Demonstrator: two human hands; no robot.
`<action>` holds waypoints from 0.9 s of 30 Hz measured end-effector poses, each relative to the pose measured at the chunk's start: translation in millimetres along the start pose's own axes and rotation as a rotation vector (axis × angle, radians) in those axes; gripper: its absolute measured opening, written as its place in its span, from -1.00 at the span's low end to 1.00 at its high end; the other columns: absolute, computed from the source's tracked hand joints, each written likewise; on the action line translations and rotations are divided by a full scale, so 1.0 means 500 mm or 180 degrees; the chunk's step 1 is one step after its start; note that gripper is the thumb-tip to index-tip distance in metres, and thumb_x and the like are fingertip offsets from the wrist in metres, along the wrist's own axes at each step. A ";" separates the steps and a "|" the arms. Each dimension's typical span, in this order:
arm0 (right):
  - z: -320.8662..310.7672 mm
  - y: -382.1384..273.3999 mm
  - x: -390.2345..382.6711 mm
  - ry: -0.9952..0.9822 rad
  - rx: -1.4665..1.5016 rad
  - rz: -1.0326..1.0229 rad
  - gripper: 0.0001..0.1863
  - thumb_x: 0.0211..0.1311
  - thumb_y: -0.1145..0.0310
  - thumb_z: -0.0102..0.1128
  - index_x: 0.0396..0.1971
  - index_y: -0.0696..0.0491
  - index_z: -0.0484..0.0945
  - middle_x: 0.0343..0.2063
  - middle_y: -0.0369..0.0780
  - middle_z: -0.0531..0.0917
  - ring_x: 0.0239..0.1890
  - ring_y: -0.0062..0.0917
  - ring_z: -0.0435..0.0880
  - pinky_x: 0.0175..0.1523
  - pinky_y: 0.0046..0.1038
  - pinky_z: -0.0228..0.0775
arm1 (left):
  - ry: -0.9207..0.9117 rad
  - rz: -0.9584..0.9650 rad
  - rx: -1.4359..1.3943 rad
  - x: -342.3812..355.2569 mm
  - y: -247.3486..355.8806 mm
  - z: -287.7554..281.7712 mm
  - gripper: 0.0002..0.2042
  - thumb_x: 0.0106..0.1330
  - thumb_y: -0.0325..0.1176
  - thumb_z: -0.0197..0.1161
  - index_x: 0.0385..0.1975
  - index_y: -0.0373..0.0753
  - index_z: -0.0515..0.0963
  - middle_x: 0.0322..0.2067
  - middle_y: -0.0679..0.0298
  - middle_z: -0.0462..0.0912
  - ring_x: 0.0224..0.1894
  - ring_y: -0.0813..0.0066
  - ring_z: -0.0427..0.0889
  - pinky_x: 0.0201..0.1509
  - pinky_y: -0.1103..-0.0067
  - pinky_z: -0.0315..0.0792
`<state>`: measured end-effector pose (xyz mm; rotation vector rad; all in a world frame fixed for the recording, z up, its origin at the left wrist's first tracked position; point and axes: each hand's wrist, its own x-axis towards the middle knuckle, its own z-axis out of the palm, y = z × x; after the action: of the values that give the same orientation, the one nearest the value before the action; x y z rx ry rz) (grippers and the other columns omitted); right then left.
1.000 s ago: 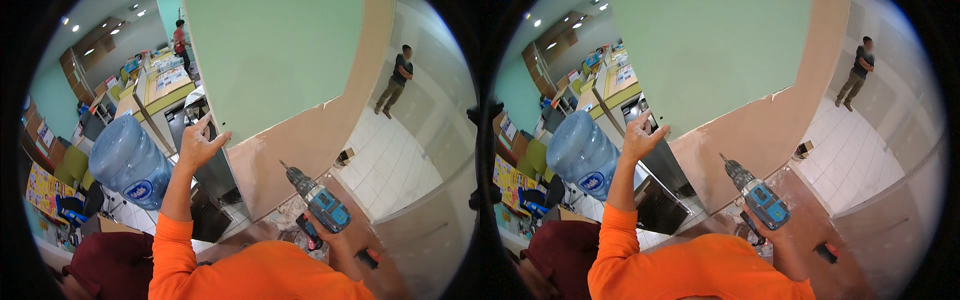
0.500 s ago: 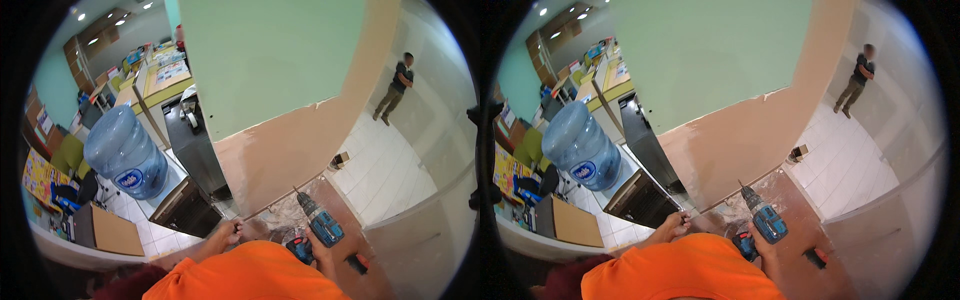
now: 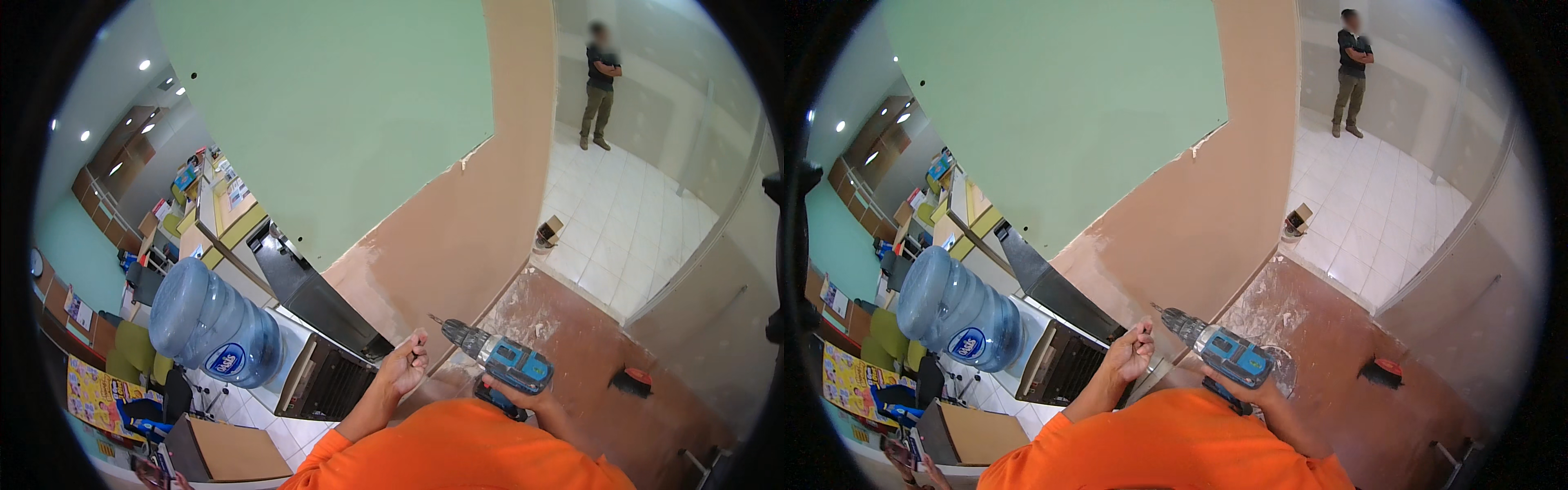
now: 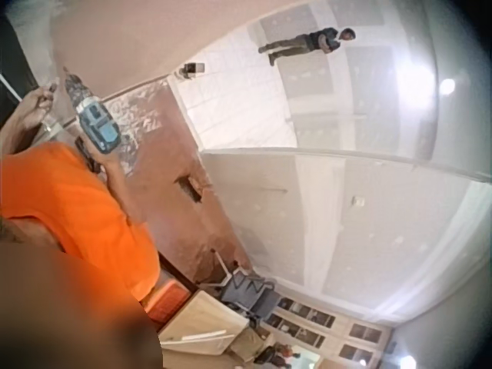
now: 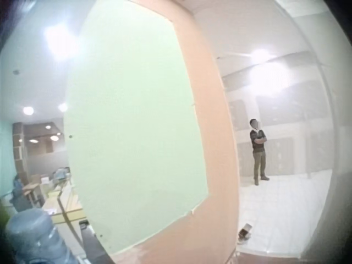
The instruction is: The person uses a cordless drill to drive screws into a light green drywall panel along its edges, securing it to the wall. The person holds the panel with one hand while operating the drill with the other, moving along the perimeter to fasten multiple screws.
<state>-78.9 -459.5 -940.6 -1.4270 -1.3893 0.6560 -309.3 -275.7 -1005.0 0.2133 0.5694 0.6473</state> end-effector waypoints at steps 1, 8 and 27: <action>0.003 -0.003 0.003 -0.0008 0.0054 -0.0041 -0.70 0.25 0.24 0.45 -0.11 0.08 0.70 -0.21 -0.19 0.77 -0.17 -0.40 0.73 -0.05 -0.37 0.55 | -0.0140 -0.0056 -0.0229 0.000 0.005 0.003 -0.82 0.50 -0.28 0.19 -0.04 -0.19 0.53 -0.18 0.39 0.63 -0.44 0.68 0.45 -0.44 0.70 0.27; 0.034 -0.011 0.028 -0.0151 0.0226 -0.0109 -0.73 0.21 0.27 0.49 -0.17 0.07 0.69 -0.28 -0.23 0.74 -0.25 -0.44 0.69 -0.12 -0.39 0.54 | -0.0129 -0.0023 -0.0651 -0.022 0.039 0.053 -0.75 0.49 -0.10 0.20 -0.19 -0.16 0.58 -0.27 0.36 0.72 -0.59 0.69 0.36 -0.59 0.70 0.18; 0.097 -0.015 0.054 0.0115 -0.0228 -0.0612 -0.71 0.15 0.32 0.54 -0.14 0.07 0.72 -0.24 -0.23 0.77 -0.22 -0.43 0.75 -0.13 -0.40 0.56 | -0.0367 0.0188 -0.0426 -0.025 0.126 0.131 -0.74 0.48 -0.08 0.20 -0.18 -0.15 0.54 -0.26 0.40 0.70 -0.65 0.74 0.32 -0.64 0.73 0.17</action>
<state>-119.9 -421.8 -944.2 -1.3336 -1.5121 0.4588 -312.5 -235.1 -923.1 0.1411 0.4085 0.7228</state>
